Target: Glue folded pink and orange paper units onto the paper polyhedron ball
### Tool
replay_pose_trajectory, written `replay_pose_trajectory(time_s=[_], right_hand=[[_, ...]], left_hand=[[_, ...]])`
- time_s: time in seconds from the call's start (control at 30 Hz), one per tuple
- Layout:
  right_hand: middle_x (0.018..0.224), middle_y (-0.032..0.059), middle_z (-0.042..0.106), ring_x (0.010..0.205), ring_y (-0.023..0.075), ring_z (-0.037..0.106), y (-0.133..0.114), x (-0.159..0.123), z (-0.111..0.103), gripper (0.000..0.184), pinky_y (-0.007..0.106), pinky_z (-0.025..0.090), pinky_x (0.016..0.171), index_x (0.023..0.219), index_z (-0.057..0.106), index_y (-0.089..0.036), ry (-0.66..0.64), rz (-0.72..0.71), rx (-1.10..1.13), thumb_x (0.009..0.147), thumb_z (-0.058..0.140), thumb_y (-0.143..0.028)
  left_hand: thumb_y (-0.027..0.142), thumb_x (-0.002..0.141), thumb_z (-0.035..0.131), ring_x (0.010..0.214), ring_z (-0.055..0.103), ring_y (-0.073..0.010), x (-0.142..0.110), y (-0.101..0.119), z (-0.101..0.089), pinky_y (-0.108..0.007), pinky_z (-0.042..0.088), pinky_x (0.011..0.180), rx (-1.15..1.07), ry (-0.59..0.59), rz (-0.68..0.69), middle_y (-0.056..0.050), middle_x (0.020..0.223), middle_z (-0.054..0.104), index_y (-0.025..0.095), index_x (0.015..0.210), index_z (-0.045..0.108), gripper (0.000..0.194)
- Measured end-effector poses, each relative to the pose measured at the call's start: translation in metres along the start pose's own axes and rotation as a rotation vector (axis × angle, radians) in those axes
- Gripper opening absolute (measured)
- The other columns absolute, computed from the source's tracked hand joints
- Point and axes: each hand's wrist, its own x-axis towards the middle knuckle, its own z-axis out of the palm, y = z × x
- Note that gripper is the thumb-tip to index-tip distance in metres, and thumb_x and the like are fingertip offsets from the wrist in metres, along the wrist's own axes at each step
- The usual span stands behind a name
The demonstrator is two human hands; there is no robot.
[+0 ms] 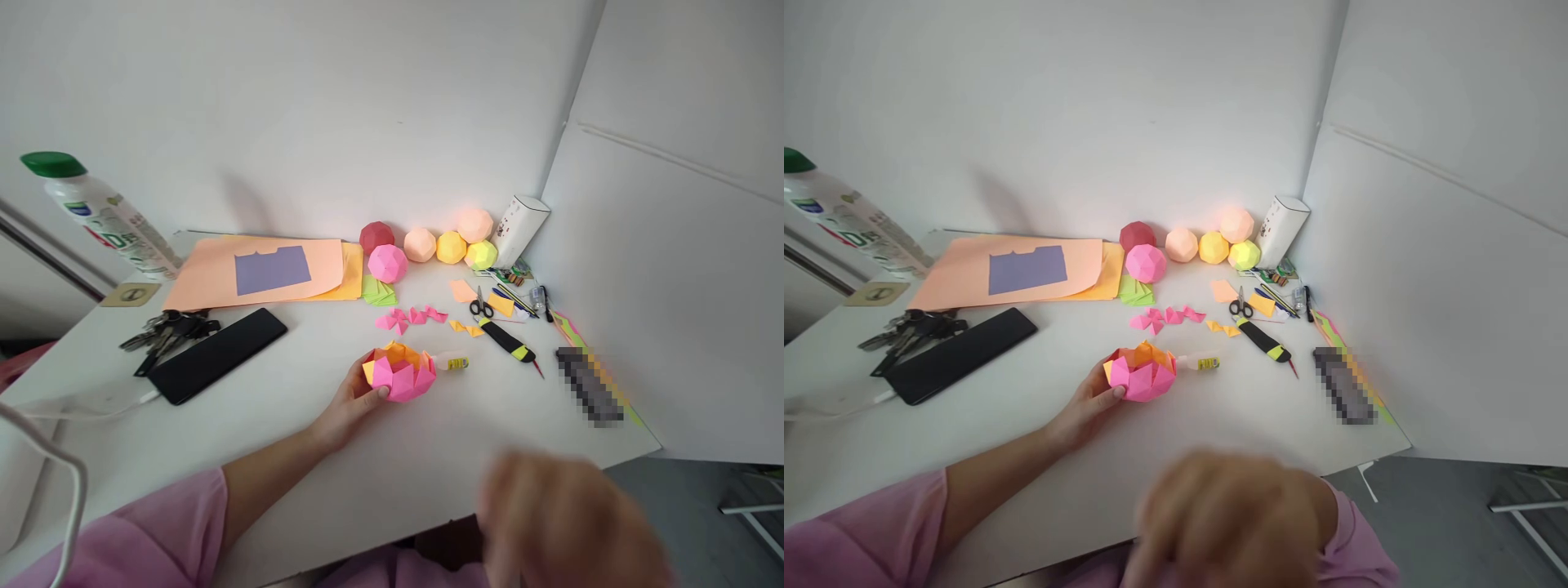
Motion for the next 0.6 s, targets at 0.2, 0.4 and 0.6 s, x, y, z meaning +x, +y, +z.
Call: replay_pose_trajectory(time_s=[0.2, 0.4, 0.6], right_hand=[[0.123, 0.0123, 0.058, 0.135, 0.0314, 0.036, 0.049, 0.069, 0.006, 0.024, 0.054, 0.030, 0.111, 0.105, 0.064, -0.023, -0.005, -0.173, -0.274, 0.087, 0.056, -0.035], [0.137, 0.0125, 0.049, 0.143, 0.0294, 0.023, 0.083, 0.058, 0.017, 0.013, 0.052, 0.030, 0.113, 0.087, 0.062, -0.020, -0.136, -0.002, -0.183, 0.089, 0.056, -0.032], [0.132, 0.0111, 0.053, 0.141, 0.0303, 0.026, 0.073, 0.056, 0.034, 0.011, 0.053, 0.033, 0.110, 0.075, 0.059, -0.020, -0.042, -0.068, -0.273, 0.085, 0.055, -0.021]], left_hand=[[0.043, 0.079, 0.070, 0.127, 0.049, -0.0328, -0.001, 0.004, 0.001, -0.050, 0.041, 0.105, 0.008, -0.019, -0.002, -0.012, 0.137, 0.054, 0.023, 0.134, 0.044, 0.064], [0.045, 0.082, 0.067, 0.131, 0.046, -0.0311, -0.001, 0.000, 0.003, -0.046, 0.041, 0.106, 0.102, -0.075, 0.012, -0.013, 0.143, 0.048, 0.024, 0.140, 0.035, 0.069], [0.037, 0.089, 0.058, 0.140, 0.031, -0.0273, -0.007, -0.013, 0.001, -0.047, 0.035, 0.110, 0.555, 0.119, 0.379, -0.007, 0.155, 0.028, 0.034, 0.145, 0.025, 0.065]])
